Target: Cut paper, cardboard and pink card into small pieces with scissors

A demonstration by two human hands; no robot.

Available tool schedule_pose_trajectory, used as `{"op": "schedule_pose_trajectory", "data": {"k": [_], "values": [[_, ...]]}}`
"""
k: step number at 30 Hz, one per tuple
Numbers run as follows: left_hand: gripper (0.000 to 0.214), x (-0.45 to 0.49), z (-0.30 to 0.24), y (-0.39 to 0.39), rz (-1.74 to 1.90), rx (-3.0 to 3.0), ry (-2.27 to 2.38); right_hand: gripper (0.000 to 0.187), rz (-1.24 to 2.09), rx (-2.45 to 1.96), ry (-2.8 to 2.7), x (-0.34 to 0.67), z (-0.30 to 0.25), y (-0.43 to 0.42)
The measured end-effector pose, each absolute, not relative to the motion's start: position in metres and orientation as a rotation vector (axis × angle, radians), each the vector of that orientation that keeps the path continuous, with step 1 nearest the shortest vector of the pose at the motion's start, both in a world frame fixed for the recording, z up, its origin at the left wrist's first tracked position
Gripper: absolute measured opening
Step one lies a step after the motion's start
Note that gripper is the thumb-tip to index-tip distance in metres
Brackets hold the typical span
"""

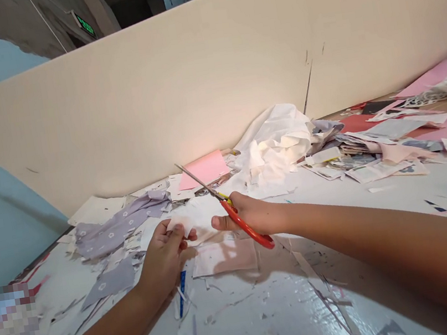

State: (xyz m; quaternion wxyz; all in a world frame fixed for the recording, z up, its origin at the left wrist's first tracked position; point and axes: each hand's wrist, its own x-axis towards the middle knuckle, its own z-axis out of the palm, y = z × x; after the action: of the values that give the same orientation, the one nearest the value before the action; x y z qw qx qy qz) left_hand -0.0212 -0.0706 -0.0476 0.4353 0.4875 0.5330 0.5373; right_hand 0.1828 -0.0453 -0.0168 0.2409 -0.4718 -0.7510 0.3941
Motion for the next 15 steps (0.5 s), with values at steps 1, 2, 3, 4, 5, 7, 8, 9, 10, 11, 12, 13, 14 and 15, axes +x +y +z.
{"op": "schedule_pose_trajectory", "data": {"k": [1,2,3,4,5,7,8,9,10,11,12,13,14,15], "values": [[0.029,-0.022,-0.048,-0.070,1.340,1.203,1.310,0.044,1.052,-1.307,-2.117,0.184,-0.016,-0.047],[0.029,-0.022,-0.049,-0.068,1.350,1.189,1.293,0.046,1.002,-1.320,-2.171,0.184,-0.016,-0.047],[0.029,-0.023,-0.050,-0.067,1.357,1.173,1.279,0.049,0.926,-1.325,-2.216,0.185,-0.017,-0.047],[0.029,-0.023,-0.051,-0.066,1.361,1.158,1.267,0.051,0.830,-1.325,-2.253,0.185,-0.018,-0.046],[0.029,-0.023,-0.052,-0.065,1.364,1.148,1.257,0.052,0.723,-1.314,-2.288,0.184,-0.020,-0.045],[0.028,-0.024,-0.053,-0.064,1.356,1.138,1.229,0.053,0.528,-1.277,-2.369,0.183,-0.024,-0.041],[0.028,-0.023,-0.053,-0.064,1.345,1.136,1.210,0.052,0.450,-1.260,-2.407,0.183,-0.026,-0.040],[0.027,-0.023,-0.053,-0.064,1.337,1.139,1.190,0.052,0.384,-1.246,-2.437,0.182,-0.027,-0.038],[0.025,-0.023,-0.053,-0.064,1.331,1.144,1.173,0.052,0.329,-1.235,-2.459,0.182,-0.029,-0.038],[0.024,-0.023,-0.052,-0.065,1.325,1.152,1.160,0.053,0.285,-1.231,-2.474,0.182,-0.030,-0.037],[0.024,-0.023,-0.052,-0.065,1.322,1.162,1.150,0.053,0.249,-1.233,-2.485,0.182,-0.031,-0.037],[0.023,-0.022,-0.052,-0.066,1.324,1.174,1.146,0.053,0.220,-1.235,-2.493,0.182,-0.032,-0.037],[0.023,-0.022,-0.051,-0.067,1.327,1.185,1.145,0.052,0.199,-1.237,-2.501,0.182,-0.032,-0.038],[0.024,-0.022,-0.051,-0.067,1.330,1.192,1.148,0.050,0.180,-1.239,-2.507,0.182,-0.033,-0.038]]}}
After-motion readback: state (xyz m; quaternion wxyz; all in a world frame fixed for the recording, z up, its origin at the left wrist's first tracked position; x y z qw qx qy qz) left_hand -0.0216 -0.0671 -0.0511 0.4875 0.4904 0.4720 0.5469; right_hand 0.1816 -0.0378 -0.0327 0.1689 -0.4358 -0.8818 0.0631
